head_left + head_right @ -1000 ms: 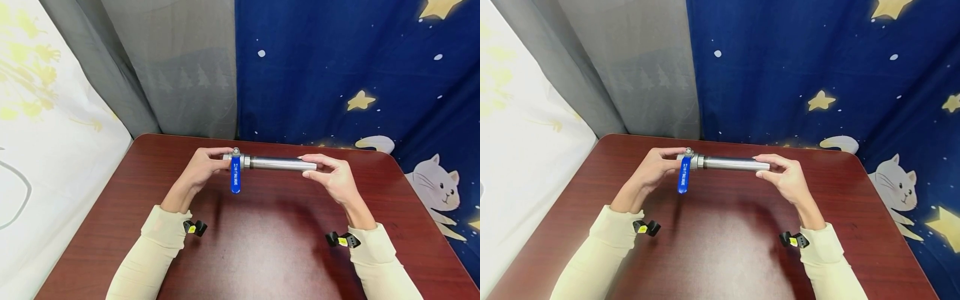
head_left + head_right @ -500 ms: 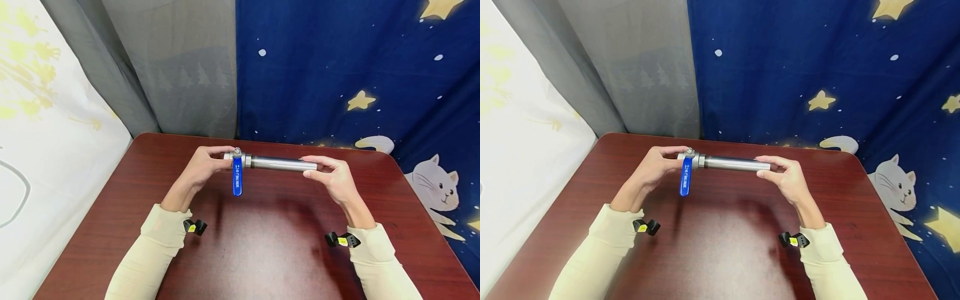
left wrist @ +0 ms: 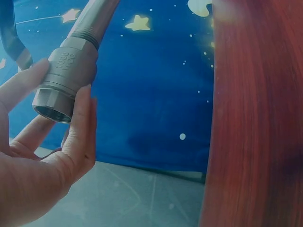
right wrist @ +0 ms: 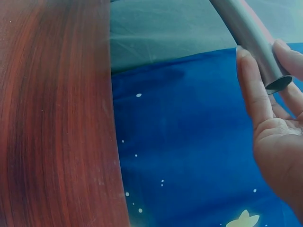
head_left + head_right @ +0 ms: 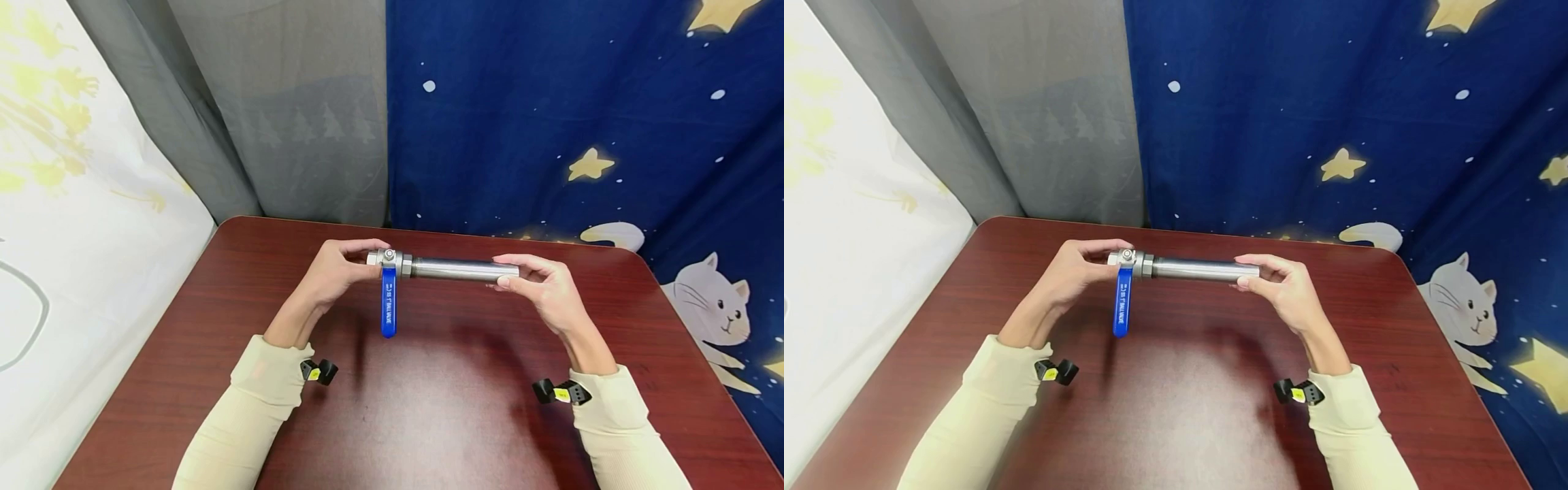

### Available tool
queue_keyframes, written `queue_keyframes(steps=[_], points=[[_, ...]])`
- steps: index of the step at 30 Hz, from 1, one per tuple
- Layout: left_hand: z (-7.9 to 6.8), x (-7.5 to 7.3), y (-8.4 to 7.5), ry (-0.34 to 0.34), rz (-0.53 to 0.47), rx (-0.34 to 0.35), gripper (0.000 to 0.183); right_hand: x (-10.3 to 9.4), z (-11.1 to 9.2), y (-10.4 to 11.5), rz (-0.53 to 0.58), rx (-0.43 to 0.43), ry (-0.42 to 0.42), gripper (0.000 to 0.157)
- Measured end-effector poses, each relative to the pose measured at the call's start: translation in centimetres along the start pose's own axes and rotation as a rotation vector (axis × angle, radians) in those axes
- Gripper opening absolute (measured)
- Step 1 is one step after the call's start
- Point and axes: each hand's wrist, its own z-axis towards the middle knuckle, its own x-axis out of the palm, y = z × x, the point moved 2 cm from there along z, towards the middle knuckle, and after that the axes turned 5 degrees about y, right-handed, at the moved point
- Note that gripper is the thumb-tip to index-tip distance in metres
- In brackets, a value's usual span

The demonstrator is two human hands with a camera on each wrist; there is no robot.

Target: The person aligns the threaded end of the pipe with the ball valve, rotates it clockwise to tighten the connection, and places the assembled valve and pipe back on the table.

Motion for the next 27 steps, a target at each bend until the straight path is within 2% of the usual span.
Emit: queue_keyframes(steps=[4, 8, 12, 15, 19, 22, 27], points=[[0.0, 0.1, 0.3, -0.005, -0.013, -0.004, 0.034, 0.0, 0.1, -0.3, 0.132, 0.025, 0.071, 0.030], [0.1, 0.0, 0.6, -0.015, -0.021, -0.004, 0.034, 0.1, 0.2, -0.5, 0.147, 0.109, 0.103, 0.029], [0.2, -0.1, 0.9, -0.023, -0.032, -0.009, 0.034, 0.4, 0.2, -0.8, 0.194, 0.171, 0.096, 0.024], [0.2, 0.0, 1.0, -0.017, -0.057, -0.021, 0.033, 0.7, 0.1, -0.8, 0.264, 0.162, 0.112, 0.024], [0.2, 0.2, 1.0, -0.007, -0.100, -0.038, 0.034, 1.1, 0.2, -0.8, 0.345, 0.127, 0.166, 0.033], [0.2, 0.3, 0.9, -0.008, -0.111, -0.035, 0.034, 1.1, 0.2, -0.9, 0.362, 0.119, 0.174, 0.039], [0.2, 0.3, 0.8, -0.008, -0.106, -0.038, 0.034, 0.9, 0.3, -0.8, 0.360, 0.111, 0.146, 0.032]])
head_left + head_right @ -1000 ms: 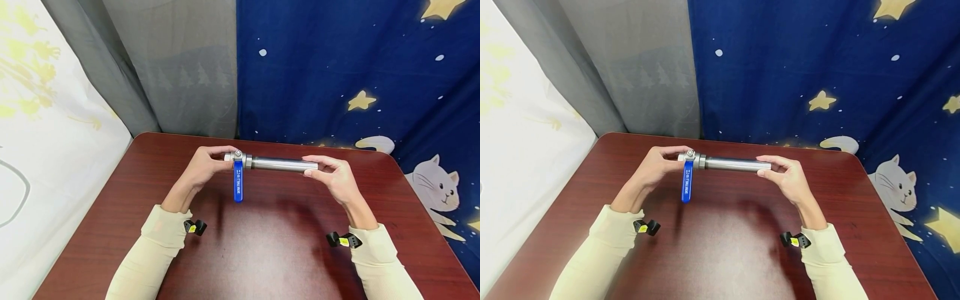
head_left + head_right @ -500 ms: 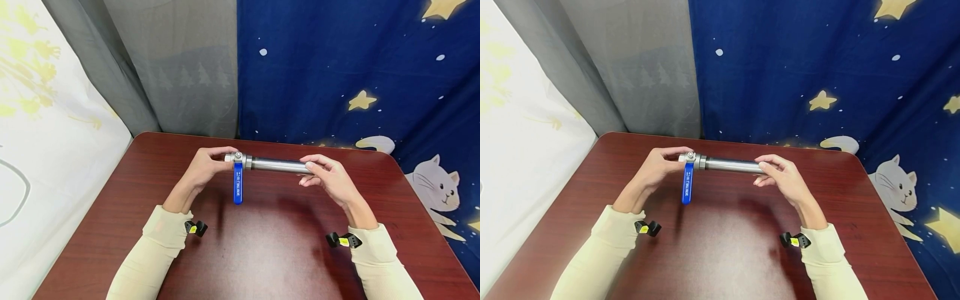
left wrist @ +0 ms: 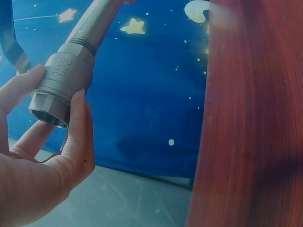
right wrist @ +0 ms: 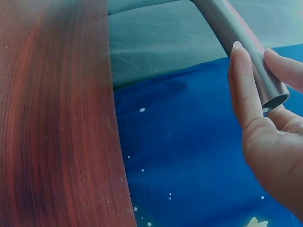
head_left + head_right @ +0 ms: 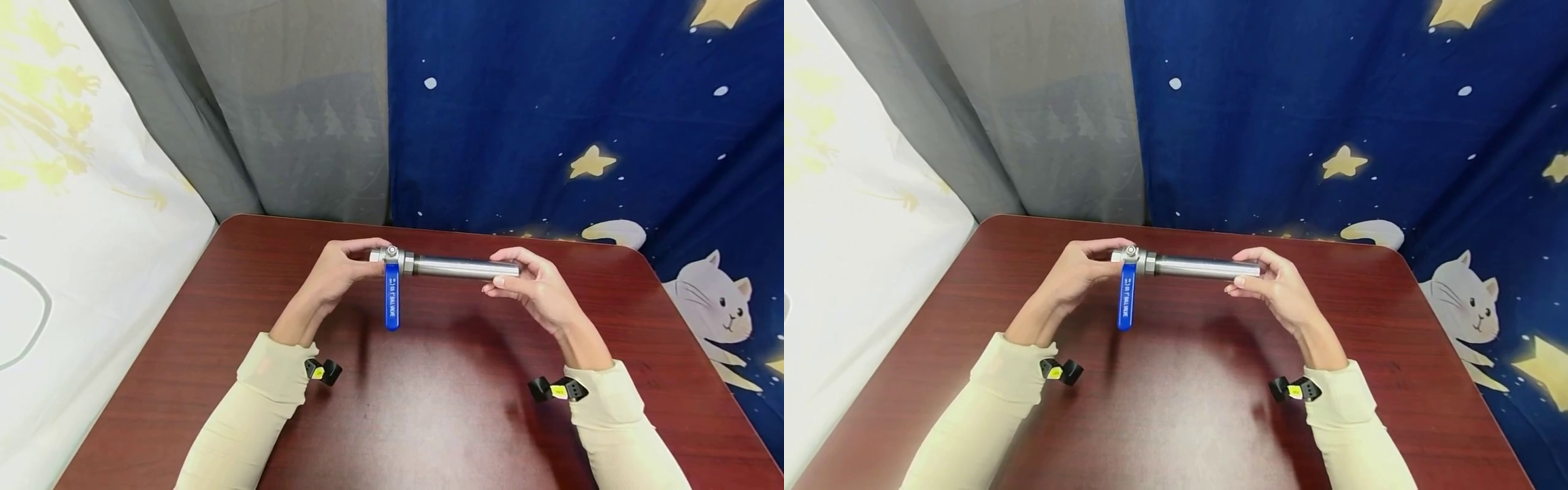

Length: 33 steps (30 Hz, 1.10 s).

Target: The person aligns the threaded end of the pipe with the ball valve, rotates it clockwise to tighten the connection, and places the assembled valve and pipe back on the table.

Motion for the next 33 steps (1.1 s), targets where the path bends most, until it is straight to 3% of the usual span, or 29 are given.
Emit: queue_keyframes(steps=[9, 28, 33], points=[[-0.1, 0.0, 0.1, -0.010, 0.001, -0.017, 0.033, 0.0, 0.1, 0.1, -0.035, 0.000, -0.032, 0.023], [-0.3, 0.4, 0.5, -0.049, -0.168, -0.062, 0.035, -0.1, 0.1, -0.6, -0.028, 0.029, -0.064, 0.027], [-0.4, 0.3, 0.5, -0.048, -0.144, -0.059, 0.036, -0.1, 0.1, -0.9, -0.013, 0.027, -0.076, 0.024]])
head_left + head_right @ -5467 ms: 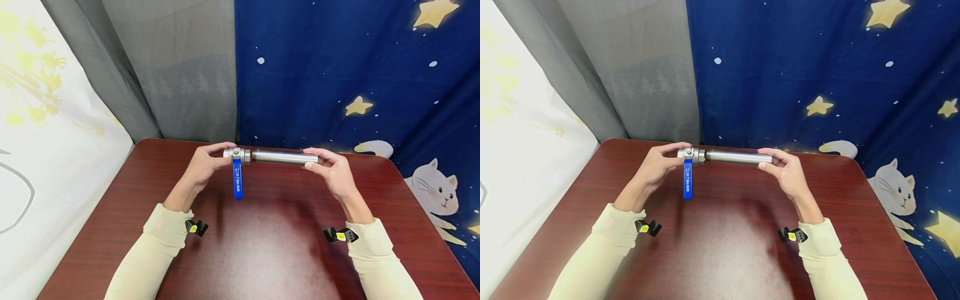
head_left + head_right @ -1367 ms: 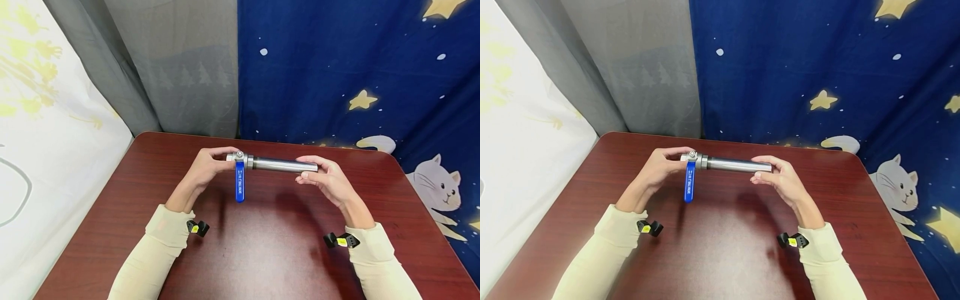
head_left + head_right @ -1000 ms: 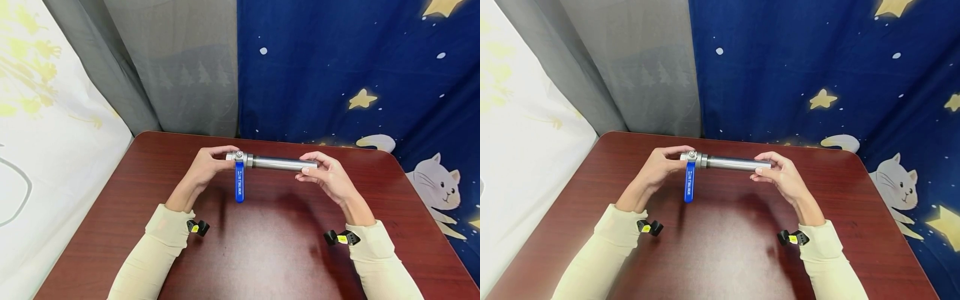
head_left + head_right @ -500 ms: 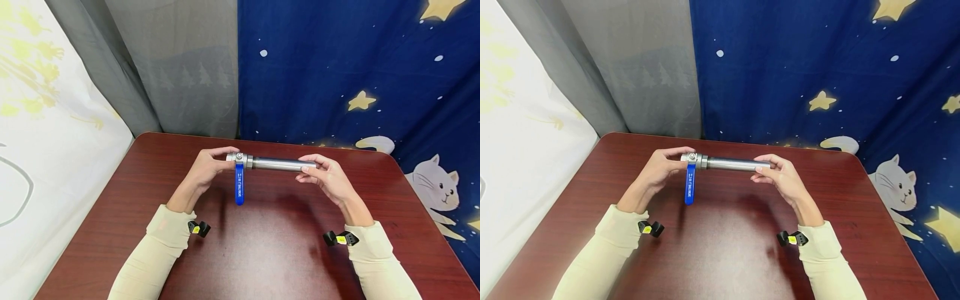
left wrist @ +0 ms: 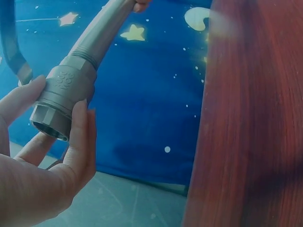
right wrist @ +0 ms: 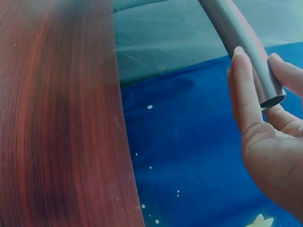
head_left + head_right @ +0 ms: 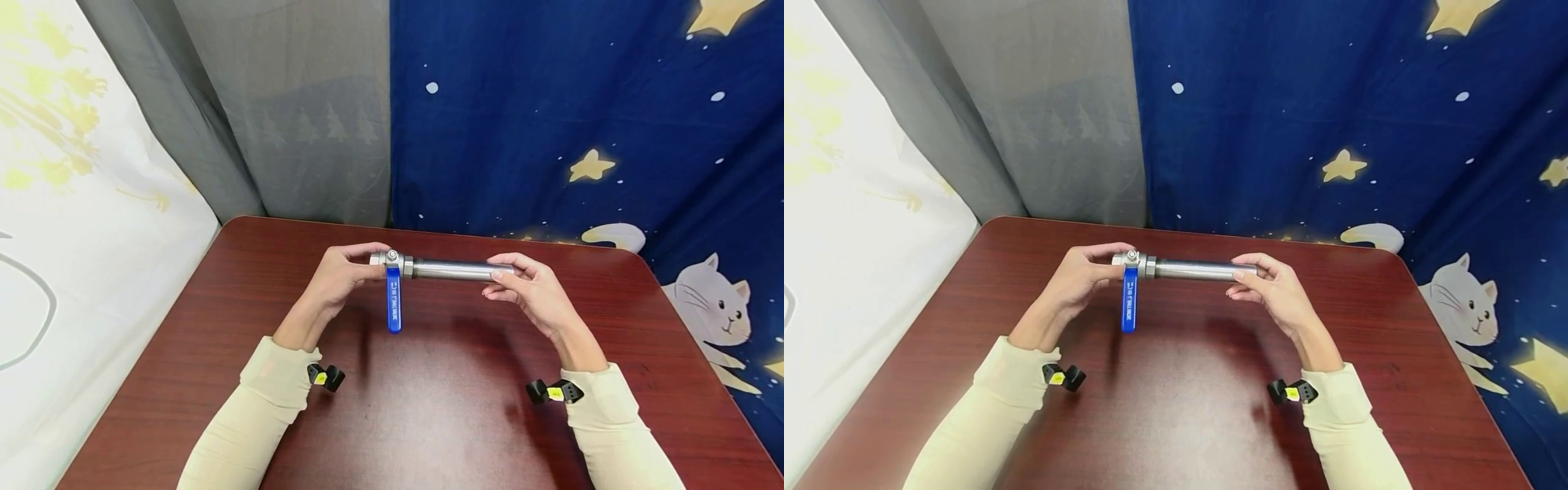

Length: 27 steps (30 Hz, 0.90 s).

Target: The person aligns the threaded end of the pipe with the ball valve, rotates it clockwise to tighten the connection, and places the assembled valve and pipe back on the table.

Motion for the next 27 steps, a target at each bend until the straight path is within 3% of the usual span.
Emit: queue_keyframes(steps=[8, 13, 22, 27], points=[[-0.15, -0.07, 0.11, -0.004, -0.004, 0.014, 0.032, 0.07, 0.26, -0.21, -0.028, 0.043, -0.027, 0.021], [0.02, -0.05, 0.27, -0.004, -0.007, 0.019, 0.034, 0.20, 0.27, -0.32, -0.050, 0.083, -0.047, 0.032], [0.11, -0.22, 0.53, -0.022, 0.008, -0.004, 0.034, 0.49, 0.03, -0.10, 0.050, 0.007, 0.136, 0.030], [0.13, -0.30, 0.49, -0.024, -0.009, -0.008, 0.036, 0.25, 0.07, -0.34, 0.072, 0.007, 0.158, 0.026]])
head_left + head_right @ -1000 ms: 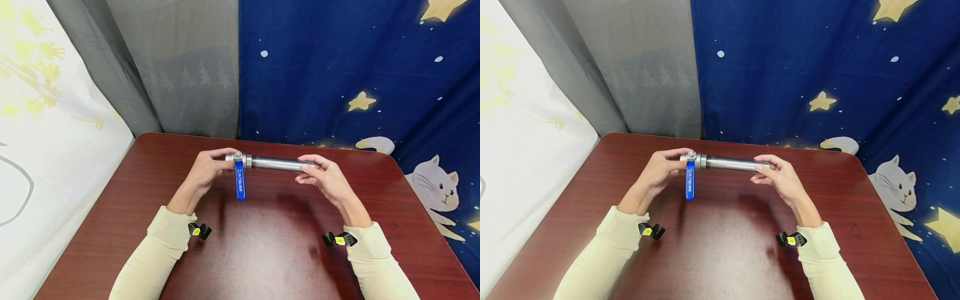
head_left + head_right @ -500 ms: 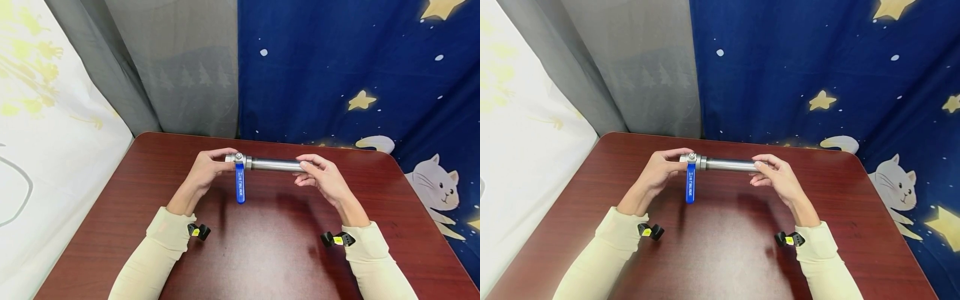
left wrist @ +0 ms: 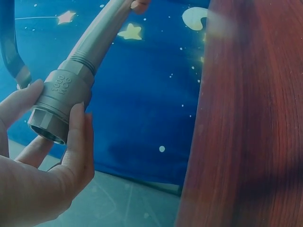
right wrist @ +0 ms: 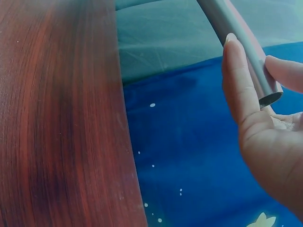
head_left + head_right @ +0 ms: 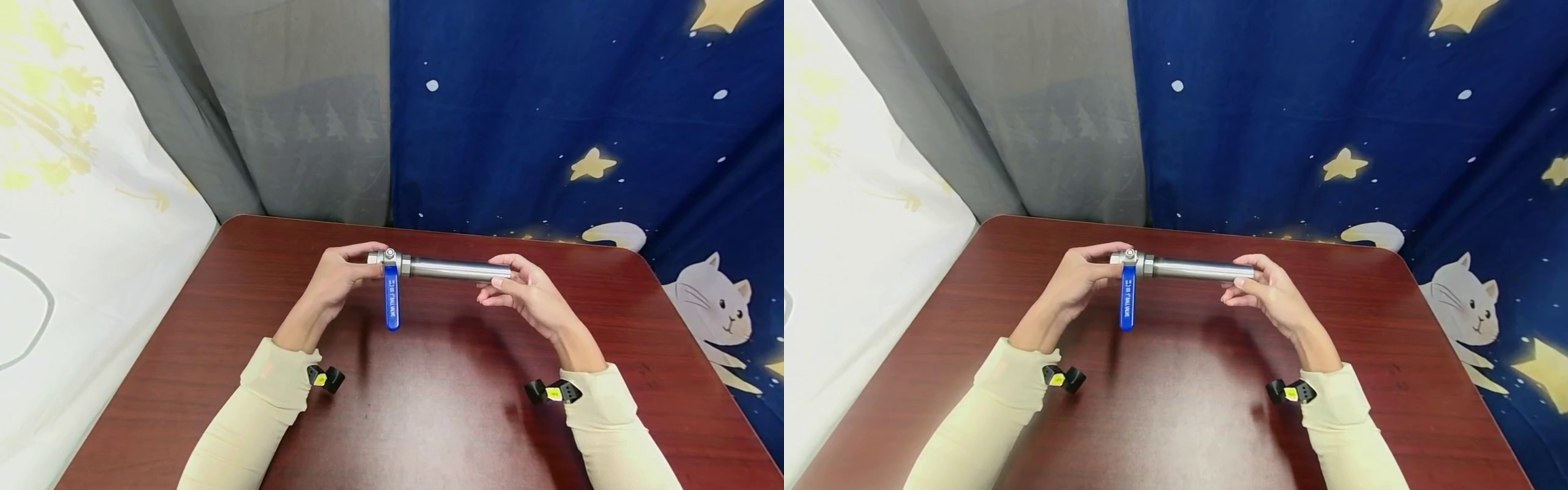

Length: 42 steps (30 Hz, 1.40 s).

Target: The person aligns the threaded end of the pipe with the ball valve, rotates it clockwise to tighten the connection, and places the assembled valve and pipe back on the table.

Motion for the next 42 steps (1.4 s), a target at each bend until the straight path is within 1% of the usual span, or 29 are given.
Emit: queue_keyframes(steps=[5, 10, 13, 15, 18, 24, 28, 32, 36, 39, 42], points=[[0.05, -0.05, 0.08, 0.006, -0.033, 0.009, 0.036, -0.15, -0.05, -0.08, -0.009, 0.026, -0.023, 0.023], [0.01, -0.10, 0.02, 0.011, -0.047, 0.014, 0.037, -0.14, 0.00, 0.00, -0.039, 0.058, -0.090, 0.017], [-0.02, -0.13, -0.04, 0.010, -0.047, 0.016, 0.037, -0.13, 0.01, -0.01, -0.057, 0.069, -0.134, 0.015], [-0.06, -0.12, -0.08, 0.010, -0.053, 0.018, 0.037, -0.09, 0.00, 0.01, -0.068, 0.073, -0.147, 0.016], [-0.07, -0.08, -0.13, 0.010, -0.054, 0.021, 0.037, -0.06, -0.04, 0.13, -0.091, 0.061, -0.125, 0.020], [-0.01, -0.03, -0.19, 0.014, -0.049, 0.028, 0.037, -0.18, -0.37, 0.62, -0.086, -0.021, -0.010, 0.034], [-0.04, -0.03, -0.17, 0.017, -0.061, 0.032, 0.035, -0.29, -0.37, 0.79, -0.077, -0.021, 0.026, 0.028], [-0.15, -0.07, -0.26, 0.020, -0.073, 0.032, 0.036, -0.27, -0.27, 0.78, -0.057, 0.018, 0.007, 0.022], [-0.28, -0.11, -0.36, 0.017, -0.073, 0.027, 0.037, -0.22, -0.20, 0.67, -0.053, 0.052, -0.069, 0.015], [-0.32, -0.08, -0.41, 0.019, -0.078, 0.029, 0.038, -0.19, -0.26, 0.66, -0.066, 0.060, -0.107, 0.015], [-0.30, -0.02, -0.44, 0.024, -0.089, 0.032, 0.037, -0.10, -0.36, 0.77, -0.094, 0.034, -0.086, 0.020]])
